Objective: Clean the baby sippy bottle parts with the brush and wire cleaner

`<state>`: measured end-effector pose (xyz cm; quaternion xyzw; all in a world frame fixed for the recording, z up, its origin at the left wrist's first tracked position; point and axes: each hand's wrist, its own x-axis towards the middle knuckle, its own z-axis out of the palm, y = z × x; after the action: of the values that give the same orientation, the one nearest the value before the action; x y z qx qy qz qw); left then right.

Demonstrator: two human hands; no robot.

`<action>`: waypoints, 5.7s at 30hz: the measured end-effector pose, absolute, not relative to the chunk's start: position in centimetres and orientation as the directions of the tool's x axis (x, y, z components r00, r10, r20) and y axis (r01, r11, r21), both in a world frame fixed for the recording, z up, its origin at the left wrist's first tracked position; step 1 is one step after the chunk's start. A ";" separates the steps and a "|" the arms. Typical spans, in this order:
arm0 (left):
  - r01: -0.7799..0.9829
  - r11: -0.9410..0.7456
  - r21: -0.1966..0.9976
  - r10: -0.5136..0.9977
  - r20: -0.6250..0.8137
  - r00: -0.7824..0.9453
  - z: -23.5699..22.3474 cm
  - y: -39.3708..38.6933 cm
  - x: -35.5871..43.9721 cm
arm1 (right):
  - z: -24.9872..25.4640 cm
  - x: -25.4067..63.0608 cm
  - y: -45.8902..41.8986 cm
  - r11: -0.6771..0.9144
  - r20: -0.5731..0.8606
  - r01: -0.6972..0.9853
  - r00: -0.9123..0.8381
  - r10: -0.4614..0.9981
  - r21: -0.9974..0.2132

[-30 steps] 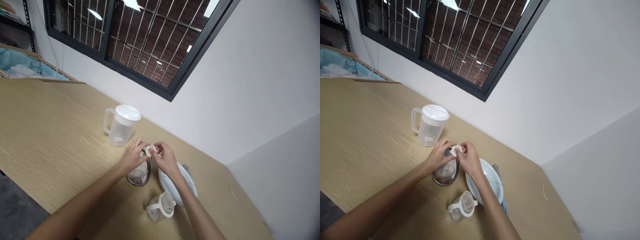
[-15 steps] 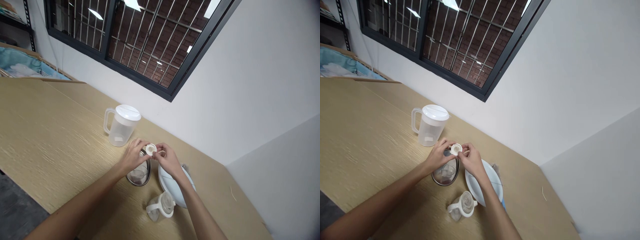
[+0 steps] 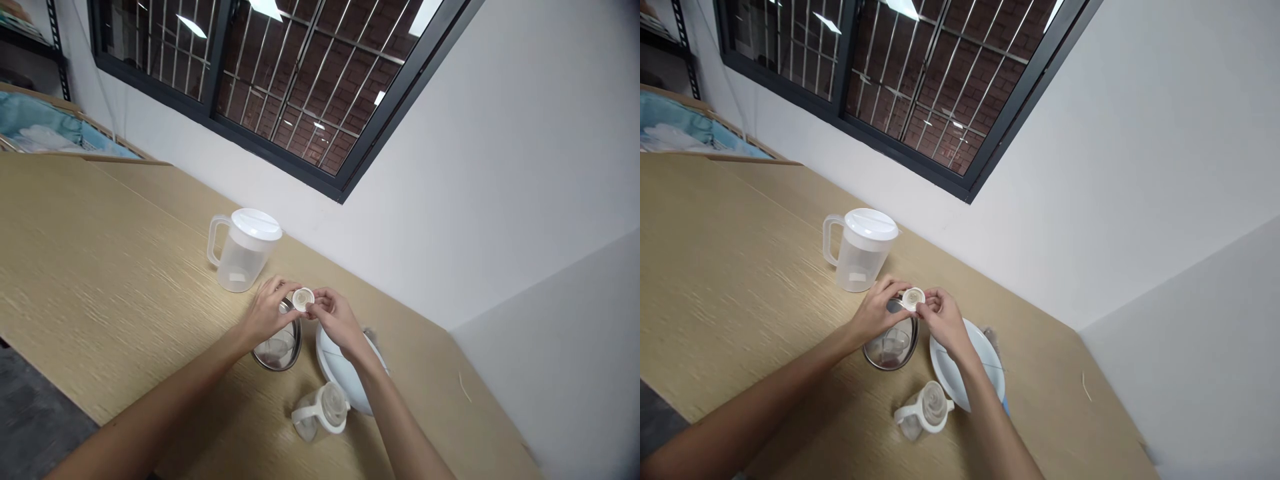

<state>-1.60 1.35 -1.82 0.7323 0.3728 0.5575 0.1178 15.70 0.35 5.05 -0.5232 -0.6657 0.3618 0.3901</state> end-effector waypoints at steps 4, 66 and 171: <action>0.419 -0.700 0.578 0.666 0.741 0.089 -1.7 1.4 -1.7 | 4.7 15.5 0.5 0.217 0.175 0.406 -0.137 0.975 -0.888; 0.453 -0.755 0.474 0.534 0.846 0.006 -1.1 0.8 -1.5 | 6.5 16.4 -1.7 0.207 0.324 0.628 0.077 0.943 -0.750; 0.225 -0.498 0.838 0.609 0.152 0.779 -1.0 -4.4 2.0 | 9.6 18.3 -10.7 0.510 -0.336 0.846 -0.440 0.833 0.157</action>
<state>1.96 -4.42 -0.98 0.8368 0.2493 0.2204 0.4348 18.28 -10.74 9.62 -0.4948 -0.8483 0.0174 -0.1881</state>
